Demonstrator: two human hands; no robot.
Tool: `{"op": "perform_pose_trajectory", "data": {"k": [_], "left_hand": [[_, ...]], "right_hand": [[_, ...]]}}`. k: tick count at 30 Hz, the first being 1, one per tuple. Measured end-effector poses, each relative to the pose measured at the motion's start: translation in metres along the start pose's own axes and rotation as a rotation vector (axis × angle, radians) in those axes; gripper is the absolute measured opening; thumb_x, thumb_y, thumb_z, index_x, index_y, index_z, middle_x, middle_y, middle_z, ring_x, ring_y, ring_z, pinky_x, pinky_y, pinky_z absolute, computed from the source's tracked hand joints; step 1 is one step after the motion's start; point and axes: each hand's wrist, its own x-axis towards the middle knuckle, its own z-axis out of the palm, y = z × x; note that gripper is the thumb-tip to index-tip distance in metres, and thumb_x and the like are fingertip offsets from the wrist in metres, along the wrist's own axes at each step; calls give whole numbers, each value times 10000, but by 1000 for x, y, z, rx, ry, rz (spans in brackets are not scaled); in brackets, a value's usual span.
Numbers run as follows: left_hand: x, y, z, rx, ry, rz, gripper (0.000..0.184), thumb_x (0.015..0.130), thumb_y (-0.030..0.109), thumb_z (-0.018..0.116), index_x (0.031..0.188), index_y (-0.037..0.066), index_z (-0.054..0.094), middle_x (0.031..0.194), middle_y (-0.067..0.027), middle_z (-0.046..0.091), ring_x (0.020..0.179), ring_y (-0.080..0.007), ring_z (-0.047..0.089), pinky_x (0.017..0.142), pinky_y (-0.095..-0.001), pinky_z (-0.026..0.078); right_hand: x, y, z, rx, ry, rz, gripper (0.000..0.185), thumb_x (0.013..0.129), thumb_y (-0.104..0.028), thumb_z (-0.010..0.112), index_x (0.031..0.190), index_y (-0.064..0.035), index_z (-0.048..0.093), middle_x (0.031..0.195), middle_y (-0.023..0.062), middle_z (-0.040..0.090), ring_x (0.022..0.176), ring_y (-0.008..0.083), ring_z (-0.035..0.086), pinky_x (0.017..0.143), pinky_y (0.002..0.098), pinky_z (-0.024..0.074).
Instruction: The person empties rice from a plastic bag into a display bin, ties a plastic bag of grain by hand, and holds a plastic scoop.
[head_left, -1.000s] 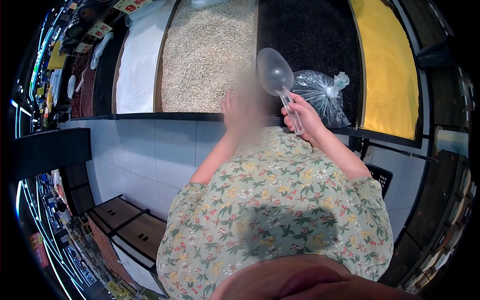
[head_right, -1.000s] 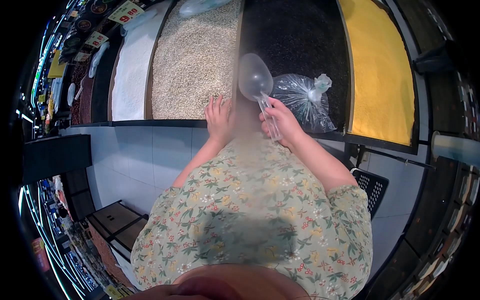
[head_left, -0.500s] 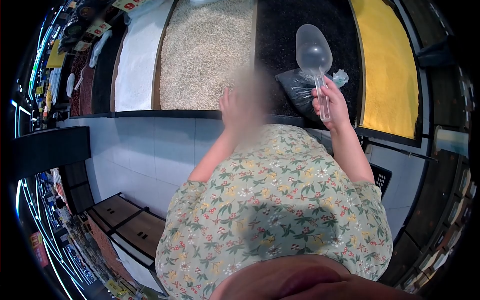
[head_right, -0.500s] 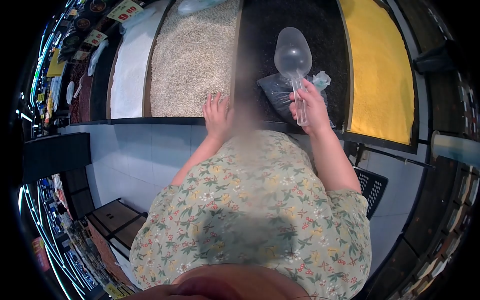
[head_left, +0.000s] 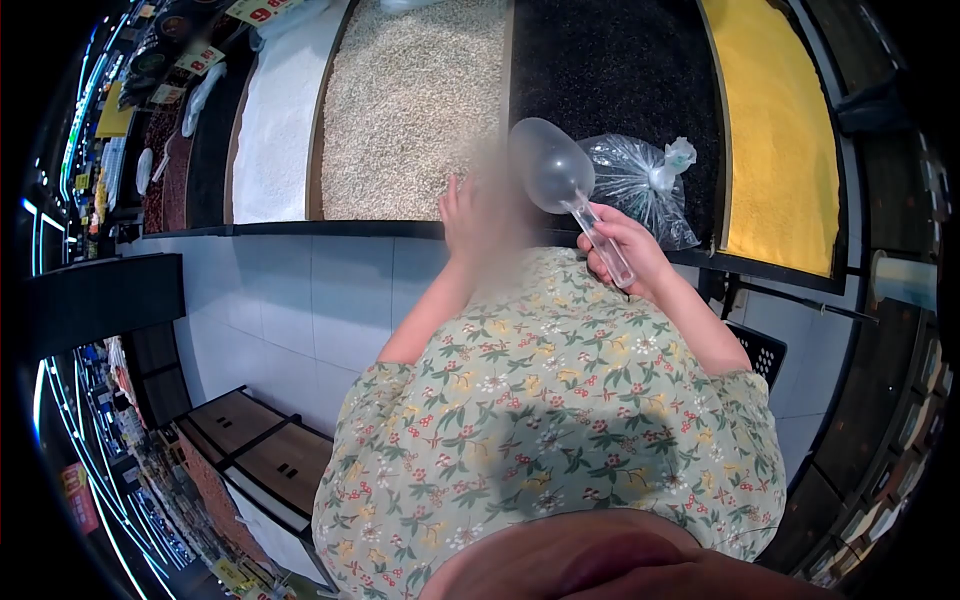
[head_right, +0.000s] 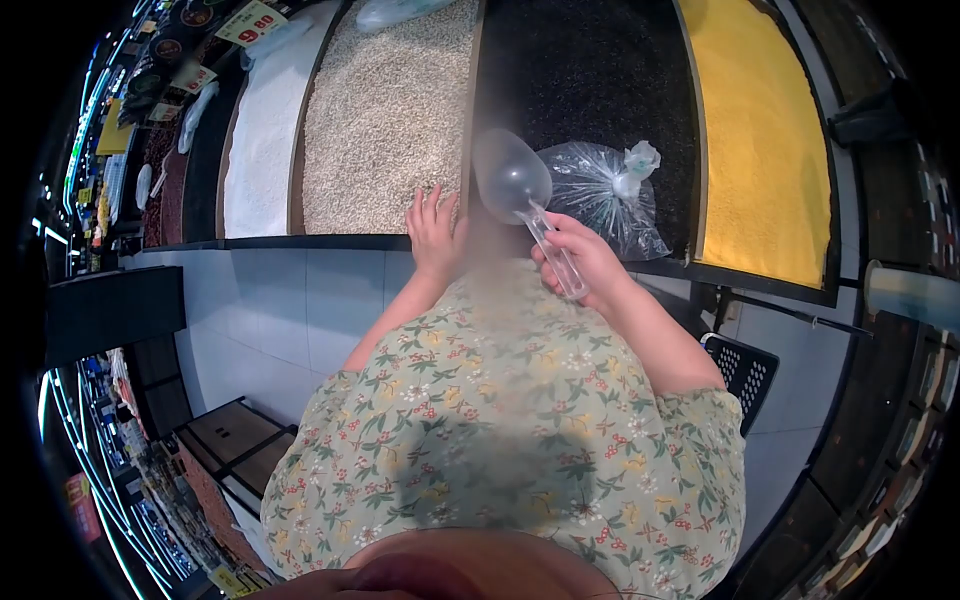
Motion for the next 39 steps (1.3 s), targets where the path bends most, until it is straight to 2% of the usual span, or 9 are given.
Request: {"op": "perform_pose_trajectory", "data": {"k": [7, 13, 17, 19, 23, 25, 26, 32, 39], "left_hand": [[1, 3, -4, -2, 10, 5, 438, 786, 272, 589, 1194, 131, 512, 1323, -99, 399, 1272, -370, 284, 1002, -570, 216], [2, 2, -2, 6, -1, -3, 426, 799, 281, 577, 1191, 126, 513, 1317, -106, 402, 1268, -372, 287, 1007, -561, 210], [5, 13, -14, 14, -28, -17, 413, 809, 274, 563, 1190, 124, 512, 1322, -109, 393, 1274, -373, 271, 1016, -552, 194], [7, 13, -15, 3, -28, -28, 408, 815, 265, 554, 1189, 109, 509, 1324, -122, 385, 1275, -377, 263, 1014, -547, 193], [6, 3, -6, -71, -21, -64, 412, 820, 250, 541, 1195, 84, 498, 1317, -150, 387, 1266, -390, 272, 1001, -547, 201], [4, 0, 1, -99, -20, -116, 370, 829, 273, 533, 1186, 176, 527, 1353, -89, 353, 1301, -372, 227, 1021, -582, 178], [6, 3, -3, -102, -28, -115, 368, 831, 268, 523, 1177, 144, 526, 1351, -107, 353, 1299, -381, 223, 1023, -584, 167], [3, 1, -4, -126, -31, -96, 401, 830, 297, 514, 1168, 83, 520, 1363, -152, 333, 1298, -400, 215, 1018, -591, 149], [5, 7, -9, -135, -27, -115, 424, 821, 312, 525, 1180, 85, 514, 1351, -156, 351, 1299, -401, 215, 1012, -591, 157]], "right_hand": [[7, -8, -9, -96, 80, -30, 430, 863, -163, 471, 1282, -106, 392, 761, 71, 552, 475, 142, 502, 381, 253, 395], [2, -30, -20, -101, 168, -247, 427, 871, -172, 455, 1283, -85, 382, 746, 50, 541, 481, 128, 501, 374, 232, 386], [-6, -42, -17, -99, 239, -384, 431, 876, -164, 438, 1290, -67, 367, 766, 70, 533, 470, 131, 499, 377, 229, 399], [-7, -49, -16, -110, 193, -428, 439, 876, -161, 435, 1296, -59, 358, 775, 79, 532, 472, 134, 503, 381, 233, 407], [5, -66, 2, -133, 148, -420, 447, 880, -163, 436, 1306, -60, 347, 776, 73, 537, 490, 134, 516, 394, 235, 420], [22, -76, 8, -104, 107, -402, 436, 884, -159, 439, 1302, -64, 357, 778, 72, 545, 502, 134, 522, 414, 247, 431], [37, -83, 5, -102, 39, -397, 421, 888, -153, 445, 1294, -69, 371, 781, 73, 552, 516, 139, 526, 430, 254, 433], [115, -130, 8, -171, 60, -332, 374, 892, -146, 445, 1256, -71, 410, 786, 73, 549, 531, 147, 522, 443, 262, 417], [169, -151, 11, -212, 123, -298, 364, 886, -155, 454, 1242, -84, 427, 807, 72, 538, 553, 149, 511, 468, 260, 413]]}}
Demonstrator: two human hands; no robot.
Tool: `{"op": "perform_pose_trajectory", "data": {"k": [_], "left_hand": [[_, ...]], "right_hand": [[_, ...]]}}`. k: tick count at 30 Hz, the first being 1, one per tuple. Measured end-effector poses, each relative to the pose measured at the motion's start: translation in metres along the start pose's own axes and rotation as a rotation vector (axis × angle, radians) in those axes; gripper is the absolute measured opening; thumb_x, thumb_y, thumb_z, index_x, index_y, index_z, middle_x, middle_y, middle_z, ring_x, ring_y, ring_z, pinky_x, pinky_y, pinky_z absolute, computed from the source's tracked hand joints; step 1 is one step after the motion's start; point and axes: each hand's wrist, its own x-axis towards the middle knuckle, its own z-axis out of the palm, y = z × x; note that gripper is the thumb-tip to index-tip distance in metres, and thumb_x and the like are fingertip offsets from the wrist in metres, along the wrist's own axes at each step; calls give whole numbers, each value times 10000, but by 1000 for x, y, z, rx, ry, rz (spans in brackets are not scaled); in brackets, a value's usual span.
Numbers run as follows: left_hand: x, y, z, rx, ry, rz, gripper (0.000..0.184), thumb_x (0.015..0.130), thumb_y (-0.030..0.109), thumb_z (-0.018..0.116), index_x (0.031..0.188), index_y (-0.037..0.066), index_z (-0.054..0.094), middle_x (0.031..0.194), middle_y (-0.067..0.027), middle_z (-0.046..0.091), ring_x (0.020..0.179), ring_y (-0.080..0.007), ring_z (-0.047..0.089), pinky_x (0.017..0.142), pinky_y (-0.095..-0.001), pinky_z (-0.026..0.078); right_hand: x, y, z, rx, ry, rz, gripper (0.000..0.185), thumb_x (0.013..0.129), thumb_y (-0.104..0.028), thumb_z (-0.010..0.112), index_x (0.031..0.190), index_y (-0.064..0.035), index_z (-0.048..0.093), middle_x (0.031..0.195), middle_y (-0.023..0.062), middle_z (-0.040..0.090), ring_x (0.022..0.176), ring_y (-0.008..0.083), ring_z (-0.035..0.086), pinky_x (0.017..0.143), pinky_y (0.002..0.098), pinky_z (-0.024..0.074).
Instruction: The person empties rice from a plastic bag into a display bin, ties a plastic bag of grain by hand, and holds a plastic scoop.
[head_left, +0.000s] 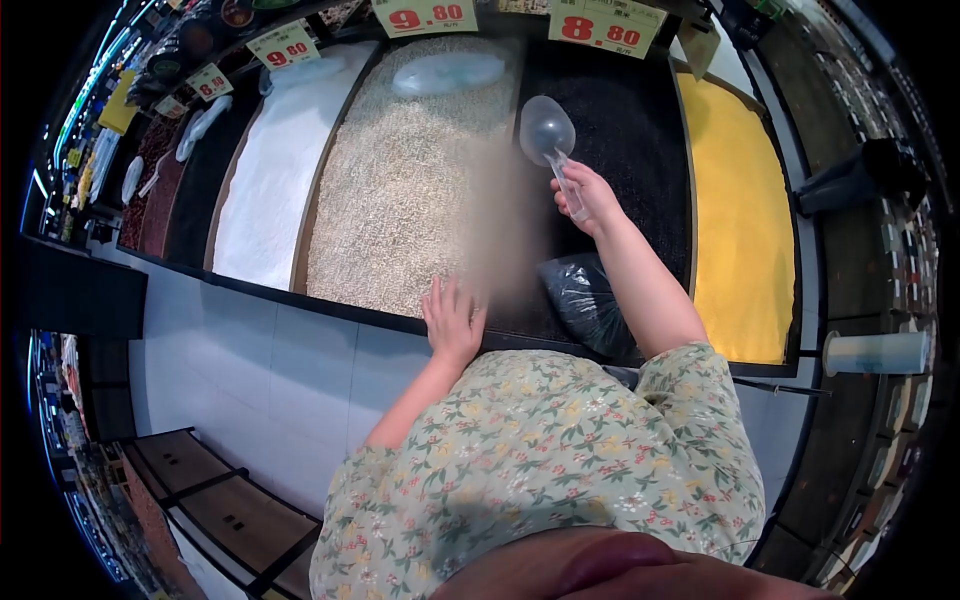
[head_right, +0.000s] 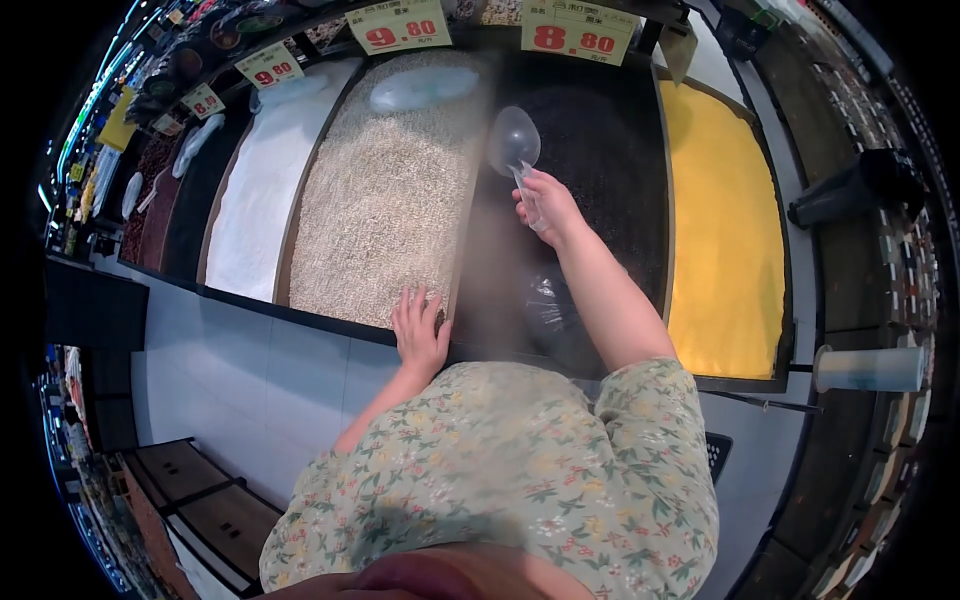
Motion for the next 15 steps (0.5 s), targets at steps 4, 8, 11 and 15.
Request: {"op": "perform_pose_trajectory", "data": {"k": [4, 8, 11, 15], "left_hand": [[0, -2, 1, 1, -9, 1, 448, 806, 312, 542, 1194, 91, 509, 1347, -151, 359, 1297, -401, 220, 1010, -591, 162], [-4, 2, 0, 6, -14, 5, 463, 796, 308, 553, 1204, 96, 504, 1341, -148, 368, 1292, -402, 229, 1008, -589, 167], [-5, 1, 1, 7, -12, 10, 466, 792, 308, 560, 1203, 95, 505, 1341, -147, 369, 1289, -400, 236, 1007, -586, 172], [-4, 0, -1, 20, -19, 12, 470, 787, 308, 568, 1201, 94, 506, 1340, -146, 371, 1285, -400, 241, 1007, -584, 175]], "right_hand": [[25, 8, -1, -38, -5, -1, 380, 871, -160, 486, 1239, -82, 433, 821, 79, 531, 556, 151, 505, 470, 254, 419], [35, 7, -8, -82, 27, -17, 376, 865, -155, 493, 1228, -72, 442, 866, 105, 533, 564, 149, 506, 452, 243, 414], [43, -2, -14, -163, 32, -59, 380, 863, -153, 493, 1229, -57, 453, 850, 105, 542, 550, 143, 510, 438, 240, 412], [39, -19, -25, -133, 62, -97, 388, 862, -144, 494, 1235, -47, 457, 795, 94, 548, 506, 131, 506, 408, 225, 404]]}}
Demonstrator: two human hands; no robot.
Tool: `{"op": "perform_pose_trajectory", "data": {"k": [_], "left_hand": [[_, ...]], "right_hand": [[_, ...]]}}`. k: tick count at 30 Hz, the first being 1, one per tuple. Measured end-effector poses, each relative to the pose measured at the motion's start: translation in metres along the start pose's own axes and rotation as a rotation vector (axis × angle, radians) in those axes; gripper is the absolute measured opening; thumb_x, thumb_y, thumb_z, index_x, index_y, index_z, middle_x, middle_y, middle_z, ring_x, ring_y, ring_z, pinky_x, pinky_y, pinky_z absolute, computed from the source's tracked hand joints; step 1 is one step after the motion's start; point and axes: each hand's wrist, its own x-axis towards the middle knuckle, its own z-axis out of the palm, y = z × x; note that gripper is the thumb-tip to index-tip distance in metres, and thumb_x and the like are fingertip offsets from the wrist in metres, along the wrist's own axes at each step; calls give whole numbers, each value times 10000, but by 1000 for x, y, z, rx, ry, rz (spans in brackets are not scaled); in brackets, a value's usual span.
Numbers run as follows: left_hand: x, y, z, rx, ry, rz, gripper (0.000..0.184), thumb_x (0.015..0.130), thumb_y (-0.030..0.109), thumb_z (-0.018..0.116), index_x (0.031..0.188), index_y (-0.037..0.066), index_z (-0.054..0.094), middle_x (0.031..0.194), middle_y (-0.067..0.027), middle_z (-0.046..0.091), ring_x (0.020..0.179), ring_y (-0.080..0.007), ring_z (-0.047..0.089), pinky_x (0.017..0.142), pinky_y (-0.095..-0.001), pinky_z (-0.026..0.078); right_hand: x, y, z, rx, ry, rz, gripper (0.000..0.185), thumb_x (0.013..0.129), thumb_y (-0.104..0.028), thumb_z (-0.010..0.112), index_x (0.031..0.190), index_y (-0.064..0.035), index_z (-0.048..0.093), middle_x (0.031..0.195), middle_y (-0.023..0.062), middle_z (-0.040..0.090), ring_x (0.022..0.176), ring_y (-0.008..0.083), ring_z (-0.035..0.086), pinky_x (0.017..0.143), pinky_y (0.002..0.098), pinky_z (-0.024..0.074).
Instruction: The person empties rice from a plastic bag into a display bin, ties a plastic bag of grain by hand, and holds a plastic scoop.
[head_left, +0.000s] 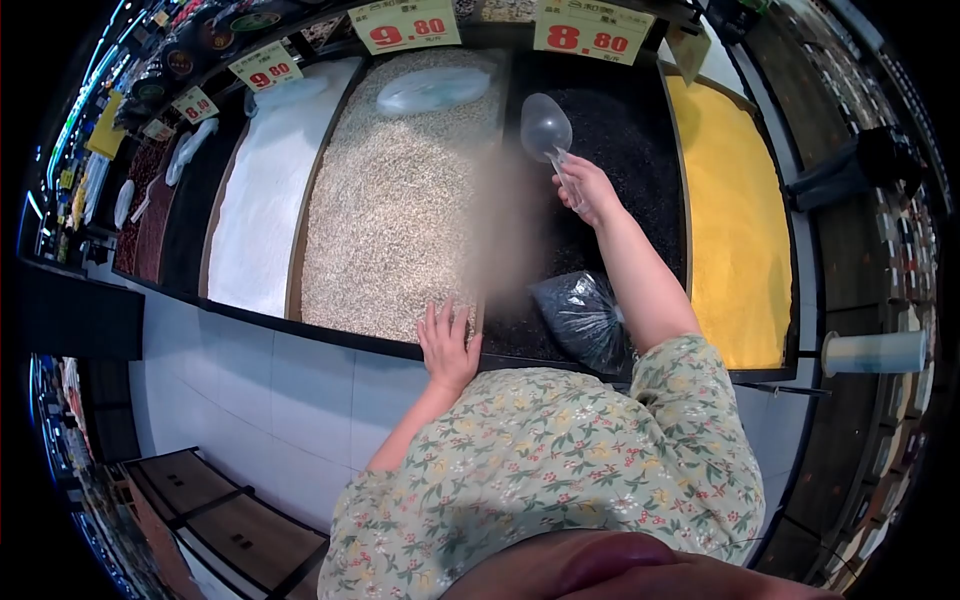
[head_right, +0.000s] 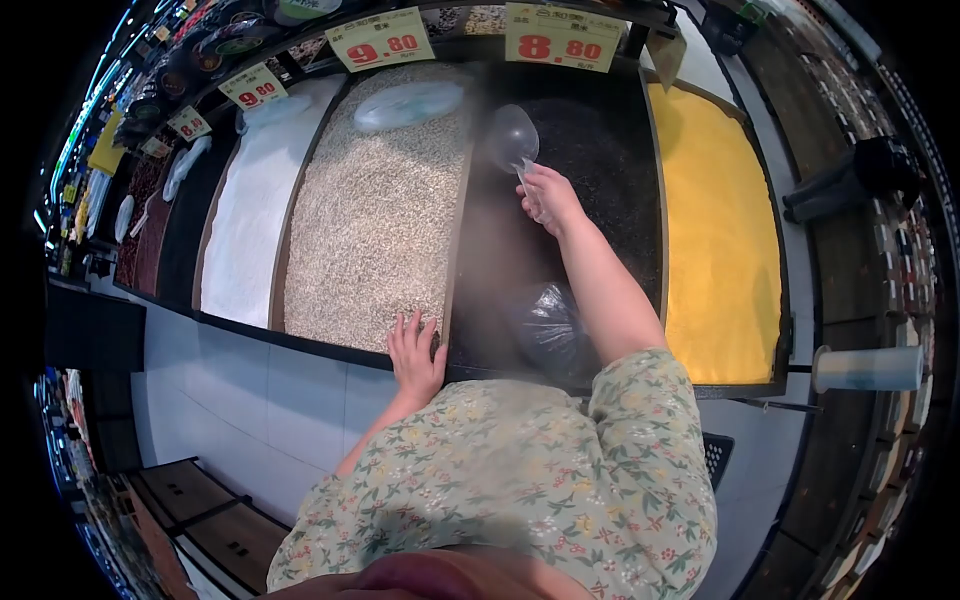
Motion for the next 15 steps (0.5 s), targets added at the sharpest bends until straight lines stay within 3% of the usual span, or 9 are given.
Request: {"op": "perform_pose_trajectory", "data": {"k": [9, 15], "left_hand": [[-1, -2, 3, 0, -13, 14, 466, 782, 303, 569, 1198, 100, 510, 1337, -145, 379, 1286, -397, 243, 1008, -581, 174], [-2, -2, 2, 15, -14, 47, 439, 795, 255, 556, 1198, 91, 501, 1329, -135, 390, 1277, -391, 258, 995, -564, 198]], "right_hand": [[-28, -20, -47, 222, 78, -50, 359, 883, -177, 477, 1228, -80, 455, 774, 80, 575, 530, 126, 526, 429, 218, 428], [-61, -26, -62, 371, 9, -45, 369, 916, -183, 418, 1272, -87, 410, 863, 115, 608, 567, 116, 547, 445, 211, 459]]}}
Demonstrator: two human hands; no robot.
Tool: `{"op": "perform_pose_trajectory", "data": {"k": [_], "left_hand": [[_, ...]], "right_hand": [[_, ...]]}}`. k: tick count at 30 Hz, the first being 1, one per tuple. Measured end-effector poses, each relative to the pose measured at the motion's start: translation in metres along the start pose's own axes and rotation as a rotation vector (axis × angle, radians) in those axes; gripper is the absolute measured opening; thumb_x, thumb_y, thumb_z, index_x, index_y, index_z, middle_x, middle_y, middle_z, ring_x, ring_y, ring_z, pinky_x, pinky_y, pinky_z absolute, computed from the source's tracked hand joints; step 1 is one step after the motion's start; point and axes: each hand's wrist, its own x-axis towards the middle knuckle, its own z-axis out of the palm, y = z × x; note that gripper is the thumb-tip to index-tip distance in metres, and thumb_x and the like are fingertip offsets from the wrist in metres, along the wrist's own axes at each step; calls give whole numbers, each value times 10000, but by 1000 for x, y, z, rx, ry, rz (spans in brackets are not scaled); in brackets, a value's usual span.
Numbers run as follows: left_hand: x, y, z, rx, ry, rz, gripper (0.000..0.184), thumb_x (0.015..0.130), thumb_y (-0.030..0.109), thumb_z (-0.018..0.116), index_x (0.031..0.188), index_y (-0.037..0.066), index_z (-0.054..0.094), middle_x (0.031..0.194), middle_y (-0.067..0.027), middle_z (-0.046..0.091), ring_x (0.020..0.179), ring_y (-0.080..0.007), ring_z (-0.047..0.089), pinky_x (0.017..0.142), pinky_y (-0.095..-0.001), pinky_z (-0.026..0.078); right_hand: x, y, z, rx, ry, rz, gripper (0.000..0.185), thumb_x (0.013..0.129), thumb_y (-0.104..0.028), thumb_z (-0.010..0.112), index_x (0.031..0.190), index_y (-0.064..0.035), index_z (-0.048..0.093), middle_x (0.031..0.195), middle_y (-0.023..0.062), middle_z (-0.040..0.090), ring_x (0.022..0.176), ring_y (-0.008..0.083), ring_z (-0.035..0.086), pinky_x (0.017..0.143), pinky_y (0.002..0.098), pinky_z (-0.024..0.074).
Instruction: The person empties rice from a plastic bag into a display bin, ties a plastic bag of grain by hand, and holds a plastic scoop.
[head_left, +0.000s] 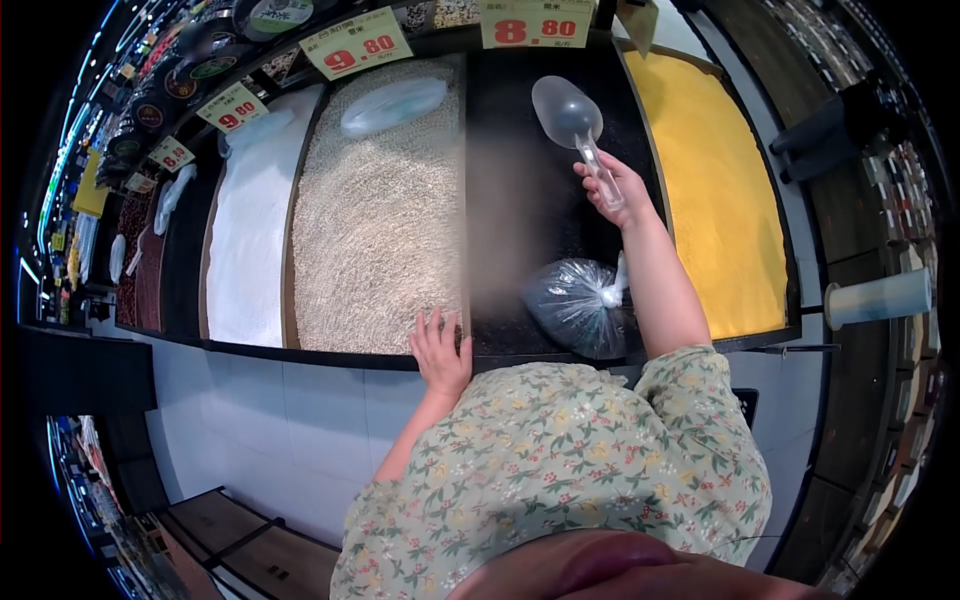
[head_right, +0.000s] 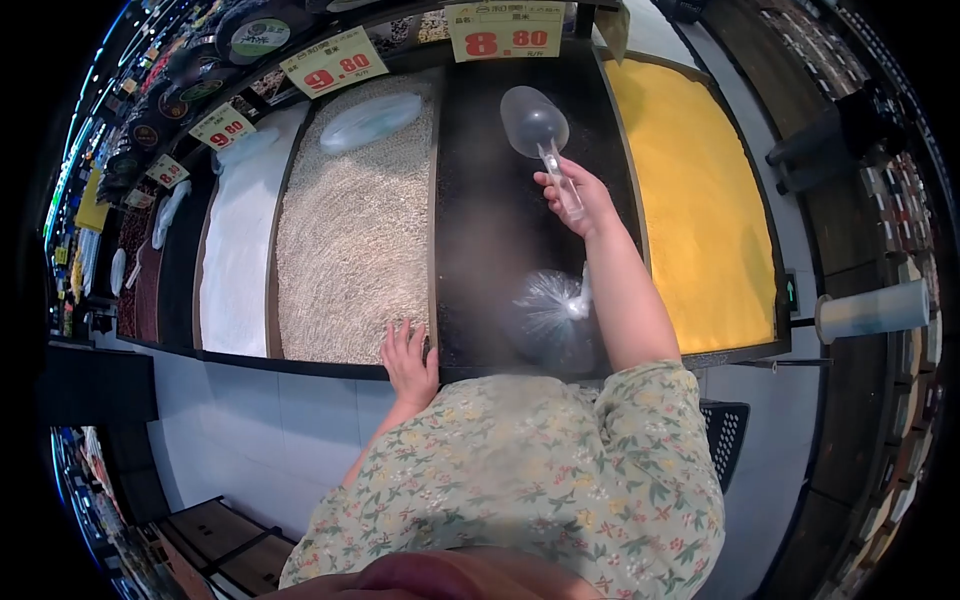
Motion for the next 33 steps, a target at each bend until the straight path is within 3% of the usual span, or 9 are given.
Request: {"op": "perform_pose_trajectory", "data": {"k": [6, 14, 18, 20, 28, 33], "left_hand": [[-2, -1, 4, 16, -10, 5, 446, 803, 302, 548, 1204, 110, 505, 1335, -122, 388, 1283, -386, 253, 1014, -570, 170], [-5, 3, 4, 40, -3, 20, 428, 812, 287, 538, 1197, 100, 504, 1329, -128, 393, 1276, -392, 260, 1008, -562, 179], [-4, 5, 1, 65, 11, 54, 393, 834, 244, 511, 1193, 82, 502, 1305, -143, 411, 1258, -393, 281, 1011, -523, 192], [-5, 2, 4, 27, 18, 47, 421, 817, 274, 532, 1201, 107, 501, 1327, -128, 393, 1277, -391, 258, 1005, -565, 178], [-7, 3, 4, 41, 7, 43, 422, 819, 280, 527, 1203, 108, 501, 1327, -128, 395, 1276, -390, 262, 998, -568, 187], [-7, 4, 4, 38, 10, 67, 419, 820, 280, 522, 1199, 101, 503, 1325, -135, 399, 1275, -391, 265, 991, -576, 196]], "right_hand": [[-31, 11, -12, 81, -109, -45, 415, 939, -208, 367, 1337, -102, 322, 960, 136, 598, 597, 119, 557, 453, 204, 481], [-40, 10, -53, 361, -45, -53, 304, 950, -269, 359, 1146, -55, 446, 888, 101, 592, 539, 127, 495, 414, 228, 407], [-38, 12, -63, 407, -20, -131, 263, 949, -271, 360, 1042, -54, 475, 872, 89, 593, 554, 131, 496, 425, 235, 418], [-35, 14, -67, 444, -28, -133, 257, 948, -268, 360, 1034, -55, 475, 870, 89, 594, 555, 132, 497, 426, 236, 419], [-19, 37, -67, 490, -17, 6, 295, 934, -303, 386, 968, -35, 503, 810, 75, 570, 570, 147, 513, 434, 256, 430], [-19, 56, -44, 433, 4, 23, 202, 914, -262, 449, 1003, -87, 495, 840, 99, 559, 552, 164, 512, 419, 261, 412]]}}
